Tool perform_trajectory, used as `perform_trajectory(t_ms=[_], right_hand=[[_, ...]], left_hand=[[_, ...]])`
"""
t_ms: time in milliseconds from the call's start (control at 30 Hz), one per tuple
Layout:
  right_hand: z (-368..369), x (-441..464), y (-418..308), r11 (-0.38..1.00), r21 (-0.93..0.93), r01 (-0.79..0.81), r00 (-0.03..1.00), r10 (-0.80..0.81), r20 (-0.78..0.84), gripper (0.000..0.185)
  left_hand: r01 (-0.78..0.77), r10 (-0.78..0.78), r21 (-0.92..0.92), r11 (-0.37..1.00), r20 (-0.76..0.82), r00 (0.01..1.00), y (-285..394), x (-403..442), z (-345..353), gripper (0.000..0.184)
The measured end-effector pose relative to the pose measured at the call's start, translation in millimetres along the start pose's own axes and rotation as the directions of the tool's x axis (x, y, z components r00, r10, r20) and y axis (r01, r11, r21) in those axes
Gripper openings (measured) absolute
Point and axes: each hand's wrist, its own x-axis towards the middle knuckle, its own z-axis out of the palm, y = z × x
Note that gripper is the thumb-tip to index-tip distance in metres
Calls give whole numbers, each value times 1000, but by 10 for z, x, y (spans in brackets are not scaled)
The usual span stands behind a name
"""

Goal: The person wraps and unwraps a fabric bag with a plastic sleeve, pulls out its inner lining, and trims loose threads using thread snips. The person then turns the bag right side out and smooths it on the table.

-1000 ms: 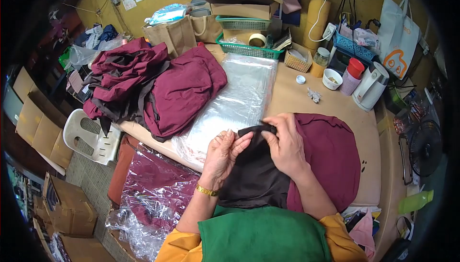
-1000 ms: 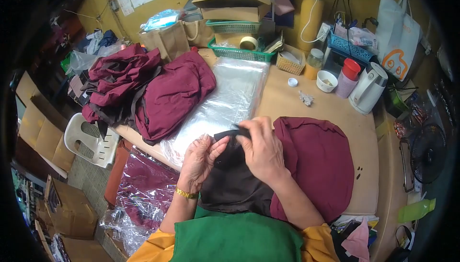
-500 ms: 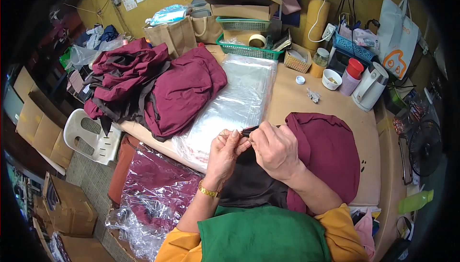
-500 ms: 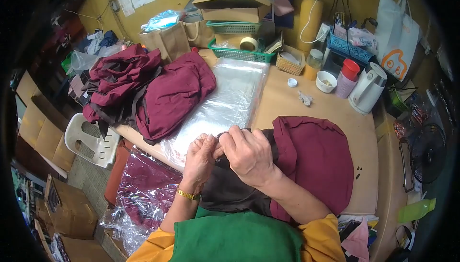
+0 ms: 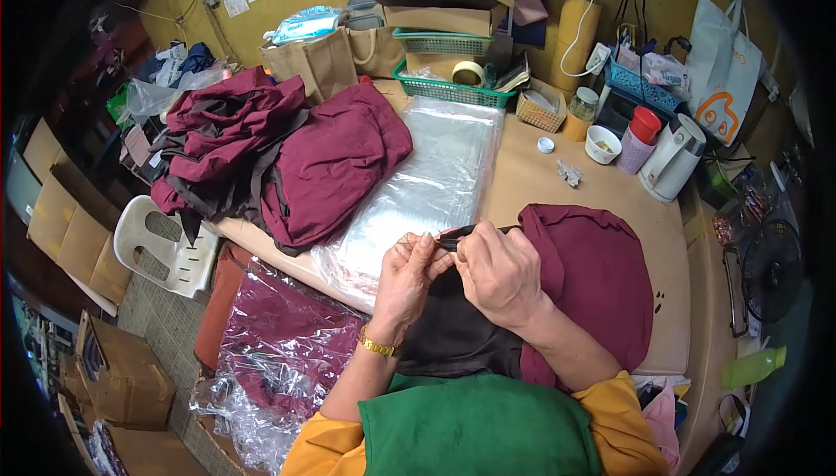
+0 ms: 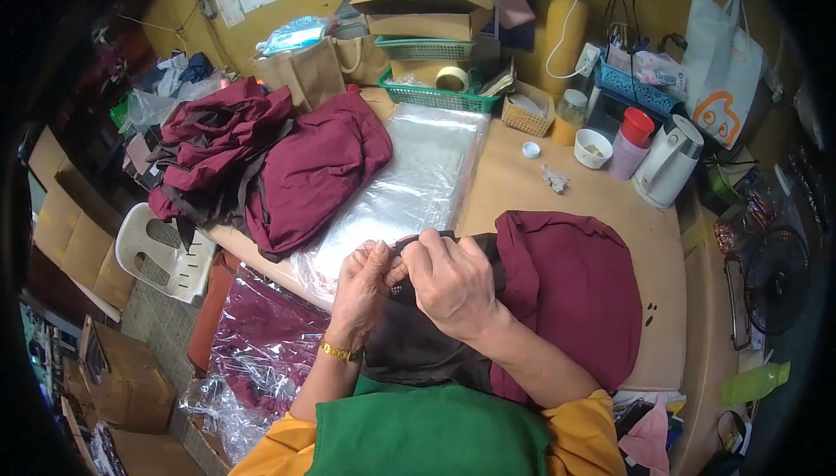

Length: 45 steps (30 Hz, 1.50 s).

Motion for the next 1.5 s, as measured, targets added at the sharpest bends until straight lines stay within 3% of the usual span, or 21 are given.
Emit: perform_trajectory(t_ms=[100, 200, 267, 300, 367, 433, 467, 500, 567, 600, 633, 700, 733, 833, 867, 1000, 1200, 1433, 1500], right_hand=[[-19, -12, -5, 1000, -13, -6, 999, 6, 45, 27], [2, 3, 47, 993, 103, -48, 998, 45, 33, 24], [49, 66, 46, 799, 423, -426, 877, 480, -24, 20], [98, 27, 157, 801, 423, -425, 878, 478, -23, 20], [241, -138, 440, 667, 530, -523, 852, 384, 357, 18], [271, -181, 437, 656, 512, -554, 832, 447, 327, 20], [244, -192, 424, 642, 500, -582, 813, 473, 339, 20], [217, -199, 416, 627, 487, -608, 794, 499, 348, 20], [180, -210, 378, 627, 494, -603, 797, 502, 336, 20], [179, -198, 360, 625, 502, -598, 800, 505, 326, 21], [180, -193, 342, 624, 505, -597, 801, 503, 325, 21], [180, -191, 301, 659, 501, -562, 825, 485, 288, 21], [177, -186, 274, 657, 503, -561, 826, 483, 291, 21], [142, -186, 209, 685, 480, -548, 834, 487, 259, 21], [128, -191, 191, 673, 506, -540, 840, 472, 269, 20], [12, -131, 145, 606, 579, -545, 835, 456, 309, 18], [83, -65, 243, 610, 623, -489, 871, 367, 325, 16], [213, -118, 215, 591, 651, -477, 873, 405, 272, 16], [258, -154, 230, 322, 747, -581, 790, 442, 425, 17]], left_hand=[[20, -19, 18, 1000, -21, 1000, 9, -21, 16, 25], [-12, 12, -11, 1000, 28, 1000, -19, -25, -59, 25], [37, -39, -33, 999, -43, 998, 0, -42, -80, 26], [35, -37, -35, 999, -43, 998, 25, -55, -68, 26], [35, -35, 27, 999, -35, 999, 98, -103, -40, 28], [-59, 78, 188, 980, -94, 993, 158, -94, -305, 32], [-86, 156, 288, 954, -230, 961, 257, -84, -471, 34], [-97, 245, 389, 916, -350, 904, 367, -63, -652, 37], [-103, 538, 781, 615, -322, 779, 443, -62, -1038, 37], [-197, 633, 915, 352, -78, 770, 429, -39, -1135, 32], [-49, 458, 890, 452, -185, 869, 522, -123, -854, 26], [-180, 330, 808, 561, -19, 944, 410, -131, -601, 30], [-107, 221, 749, 653, -54, 974, 428, -167, -359, 33], [85, -19, 543, 836, -125, 992, 313, -110, 45, 36], [124, -71, 540, 832, -119, 990, 296, -72, 61, 29], [-14, 46, 373, 928, -76, 996, 17, 28, -89, 16], [-116, 118, 522, 845, 28, 993, 42, -84, 21, 12], [-49, 56, 412, 910, -4, 998, 21, -122, -10, 13], [-2, 3, 278, 961, -6, 1000, -20, -121, -35, 11]])
